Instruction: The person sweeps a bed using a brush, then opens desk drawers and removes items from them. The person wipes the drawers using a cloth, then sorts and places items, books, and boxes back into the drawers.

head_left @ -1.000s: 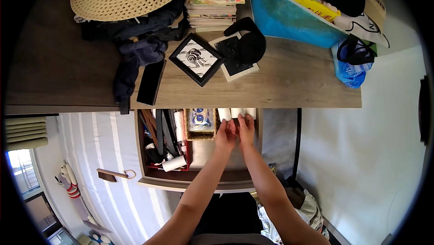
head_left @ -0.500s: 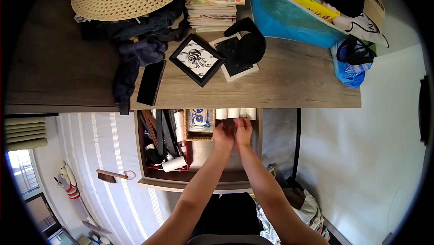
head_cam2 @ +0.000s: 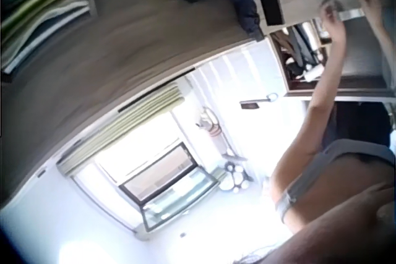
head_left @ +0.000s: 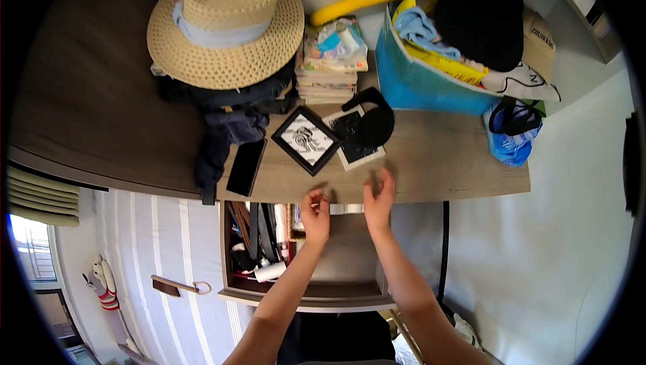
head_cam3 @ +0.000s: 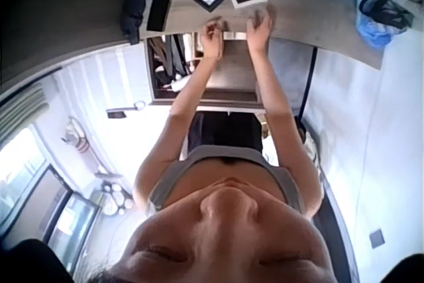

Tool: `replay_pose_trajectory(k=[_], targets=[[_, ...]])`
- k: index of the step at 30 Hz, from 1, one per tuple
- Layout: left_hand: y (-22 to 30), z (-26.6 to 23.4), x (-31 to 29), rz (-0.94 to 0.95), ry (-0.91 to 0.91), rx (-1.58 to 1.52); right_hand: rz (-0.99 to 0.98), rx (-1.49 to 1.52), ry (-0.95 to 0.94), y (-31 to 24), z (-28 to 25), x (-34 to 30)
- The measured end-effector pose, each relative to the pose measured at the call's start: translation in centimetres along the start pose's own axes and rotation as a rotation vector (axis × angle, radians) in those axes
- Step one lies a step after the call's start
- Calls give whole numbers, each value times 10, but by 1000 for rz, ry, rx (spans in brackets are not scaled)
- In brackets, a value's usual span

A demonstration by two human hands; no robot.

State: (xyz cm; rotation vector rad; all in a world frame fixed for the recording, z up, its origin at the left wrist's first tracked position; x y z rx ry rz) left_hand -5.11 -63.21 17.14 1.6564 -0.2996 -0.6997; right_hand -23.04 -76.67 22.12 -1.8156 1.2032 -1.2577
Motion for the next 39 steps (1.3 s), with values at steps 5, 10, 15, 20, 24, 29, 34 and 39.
replay_pose_trajectory(k=[5,10,15,20,24,29,34,39], targets=[[4,-23,76,-72,300,-82,-104,-270,-16,-4,32,81],[37,-14,103,-239,403,373,25,-487,-209,4,58,110],[-5,15,116,-368,153,-49,128,-802,-288,47,54,102],[15,26,77,-383,-37,-468,205,-450,-169,74,32,98],[13,67,70,-363,-105,-292,608,424,-51,145,39,75],[33,65,80,50,145,210,784,561,-115,114,52,60],[28,73,84,1,28,-9,759,444,-276,102,43,50],[4,85,45,-316,-206,112,629,296,-124,121,4,18]])
Point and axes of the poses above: each hand's wrist, its own x-axis towards the middle knuckle, its own z-axis out of the palm, y = z × x, the point moved 10 cm from there along x, towards the middle knuckle, and after that the axes turned 11 degrees about -z, right-handed, at the moved point
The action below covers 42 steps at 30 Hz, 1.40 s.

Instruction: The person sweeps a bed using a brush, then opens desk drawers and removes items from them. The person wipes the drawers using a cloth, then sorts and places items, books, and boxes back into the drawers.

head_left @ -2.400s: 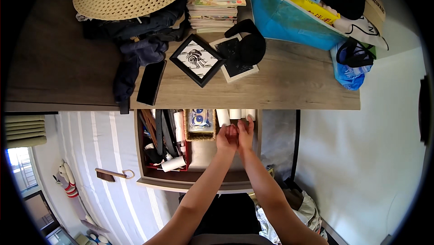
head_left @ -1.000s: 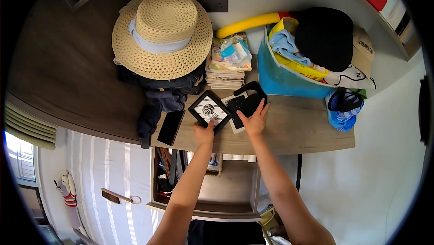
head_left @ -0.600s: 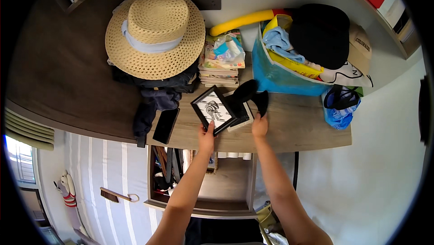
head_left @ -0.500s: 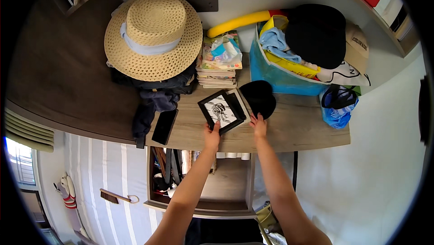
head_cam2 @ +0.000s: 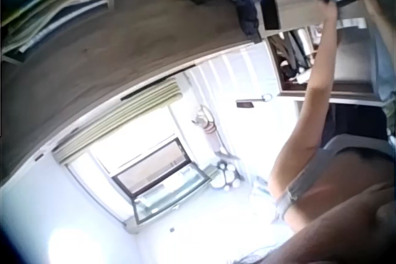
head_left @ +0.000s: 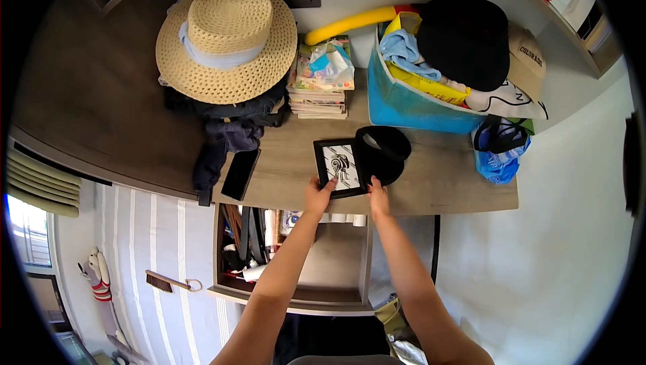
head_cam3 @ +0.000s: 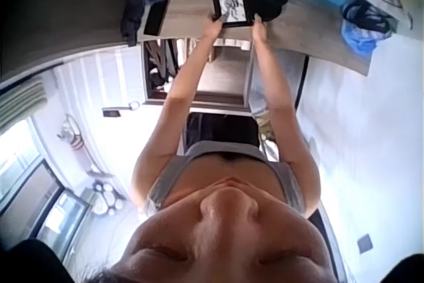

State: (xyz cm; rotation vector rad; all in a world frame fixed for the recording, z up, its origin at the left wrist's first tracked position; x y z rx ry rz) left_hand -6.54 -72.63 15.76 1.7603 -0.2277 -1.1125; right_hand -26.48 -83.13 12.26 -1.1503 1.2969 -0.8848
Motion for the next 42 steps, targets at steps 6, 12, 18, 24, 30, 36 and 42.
replay_pose_trajectory(k=[6,12,18,24,30,36,42], targets=[[-31,-31,-79,87,-244,-290,35,386,46,0,-22,-106],[-86,-94,-151,226,-333,3,-193,373,396,24,-74,-214],[-110,-129,-175,430,-361,851,-215,66,308,88,-69,-285],[-195,-91,-122,175,-721,1139,-198,193,426,113,-57,-317],[-235,-94,-72,202,-799,1480,-18,234,438,123,-55,-320],[-217,-91,-76,403,-392,1698,42,125,334,133,-55,-318],[-174,-101,-136,775,-123,1248,58,58,254,122,-36,-309]])
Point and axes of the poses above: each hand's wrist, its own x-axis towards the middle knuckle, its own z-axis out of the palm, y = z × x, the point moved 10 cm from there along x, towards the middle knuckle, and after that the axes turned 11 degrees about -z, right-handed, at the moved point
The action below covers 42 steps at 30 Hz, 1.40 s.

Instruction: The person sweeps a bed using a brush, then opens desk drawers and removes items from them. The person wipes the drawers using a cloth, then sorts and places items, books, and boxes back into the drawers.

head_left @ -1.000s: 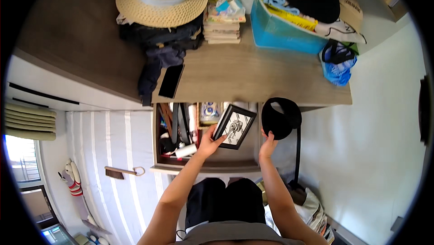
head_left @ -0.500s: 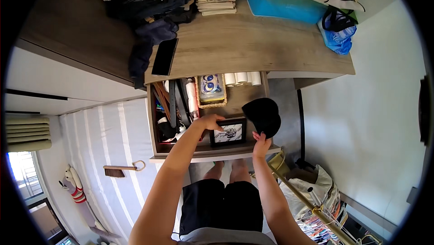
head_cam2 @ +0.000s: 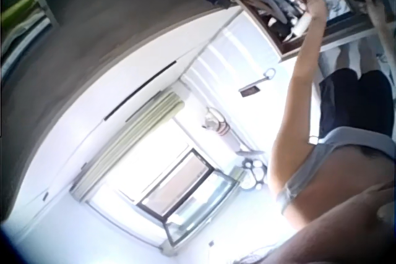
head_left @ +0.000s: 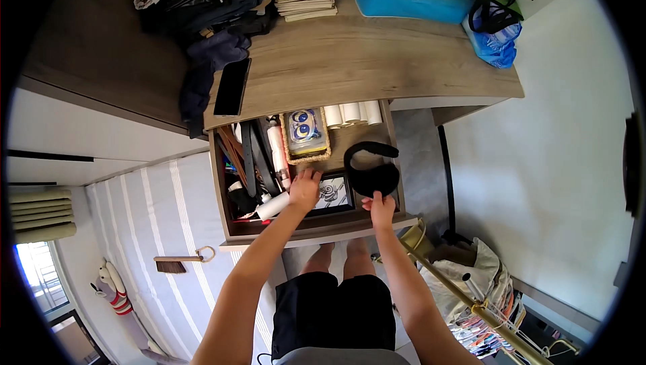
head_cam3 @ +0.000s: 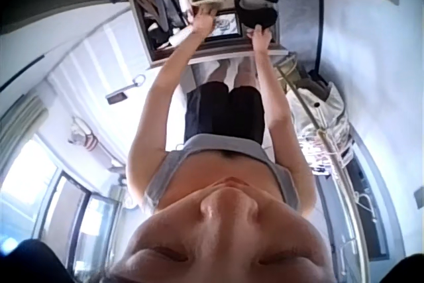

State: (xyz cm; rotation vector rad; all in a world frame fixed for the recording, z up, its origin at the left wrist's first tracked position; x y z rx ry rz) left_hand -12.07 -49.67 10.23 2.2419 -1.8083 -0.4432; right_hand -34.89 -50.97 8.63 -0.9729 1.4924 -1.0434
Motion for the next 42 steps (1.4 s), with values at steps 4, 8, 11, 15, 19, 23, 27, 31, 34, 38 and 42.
replay_pose_trajectory(k=[4,8,11,15,19,23,27,31,34,38,42], targets=[[20,-2,-13,-82,-34,-270,339,105,-178,22,36,20],[28,-3,-17,-118,10,-413,607,436,-89,52,58,31],[28,-9,-18,-121,16,-441,558,599,-13,56,60,38],[29,-39,-41,-17,31,-546,239,254,-21,40,30,21],[47,-44,-81,197,-125,-513,-158,15,-160,16,25,-3],[51,-39,-94,323,-166,-426,-774,-864,-176,-63,59,-29],[53,-41,-85,270,-115,-511,-704,-1049,-360,-44,84,12],[21,-49,-70,21,19,-643,-893,-728,-147,-60,59,25],[-2,-55,-63,-103,129,-675,-414,-161,-156,-27,47,28],[15,-44,-50,-51,139,-705,142,154,-8,58,16,33],[13,-38,-50,-80,93,-659,230,-26,134,49,3,17]])
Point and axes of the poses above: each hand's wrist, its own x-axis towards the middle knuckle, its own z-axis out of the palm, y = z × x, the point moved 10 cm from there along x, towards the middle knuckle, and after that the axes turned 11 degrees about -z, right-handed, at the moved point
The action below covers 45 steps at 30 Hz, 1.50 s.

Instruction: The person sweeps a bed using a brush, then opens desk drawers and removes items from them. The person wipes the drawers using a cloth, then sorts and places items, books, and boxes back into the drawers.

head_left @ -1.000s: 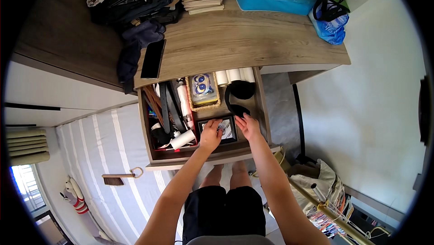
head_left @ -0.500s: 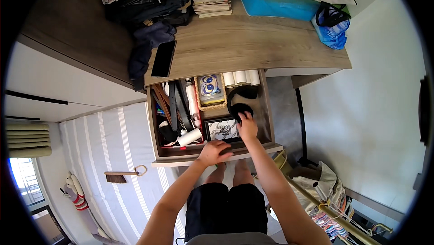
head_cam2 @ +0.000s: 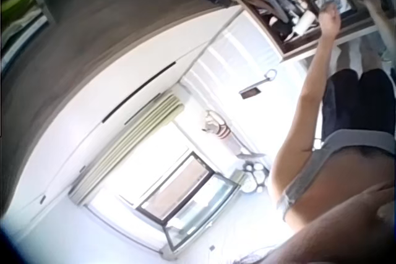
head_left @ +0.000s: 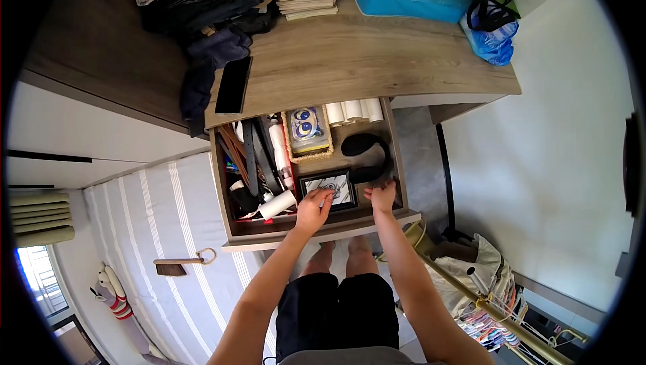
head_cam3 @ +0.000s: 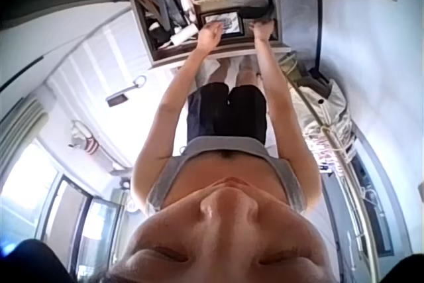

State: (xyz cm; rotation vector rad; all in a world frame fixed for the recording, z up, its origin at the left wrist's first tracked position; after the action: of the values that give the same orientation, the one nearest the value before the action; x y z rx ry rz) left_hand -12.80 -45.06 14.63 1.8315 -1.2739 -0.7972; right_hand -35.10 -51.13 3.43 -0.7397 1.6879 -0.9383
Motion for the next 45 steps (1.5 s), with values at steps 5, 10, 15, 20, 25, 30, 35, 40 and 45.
replay_pose_trajectory(k=[5,10,15,20,25,30,35,40,45], targets=[[16,6,-18,109,-125,54,-800,-605,-91,-75,29,-22],[63,36,-49,456,-441,258,-794,-555,-334,-56,41,9],[66,24,-59,542,-326,462,-837,-312,-197,-107,20,-39],[70,14,-73,520,-131,570,-1019,-287,-175,-124,-15,-104],[73,-5,-22,419,160,652,-1071,-306,-205,-132,5,-104],[60,-22,60,221,258,687,-614,-536,-390,-89,78,-15],[38,-67,89,105,409,629,-205,-336,-732,-60,156,23],[15,-118,92,5,489,561,-142,-366,-782,-76,184,51],[-14,-194,91,-116,793,355,-206,-368,-776,-102,212,75]])
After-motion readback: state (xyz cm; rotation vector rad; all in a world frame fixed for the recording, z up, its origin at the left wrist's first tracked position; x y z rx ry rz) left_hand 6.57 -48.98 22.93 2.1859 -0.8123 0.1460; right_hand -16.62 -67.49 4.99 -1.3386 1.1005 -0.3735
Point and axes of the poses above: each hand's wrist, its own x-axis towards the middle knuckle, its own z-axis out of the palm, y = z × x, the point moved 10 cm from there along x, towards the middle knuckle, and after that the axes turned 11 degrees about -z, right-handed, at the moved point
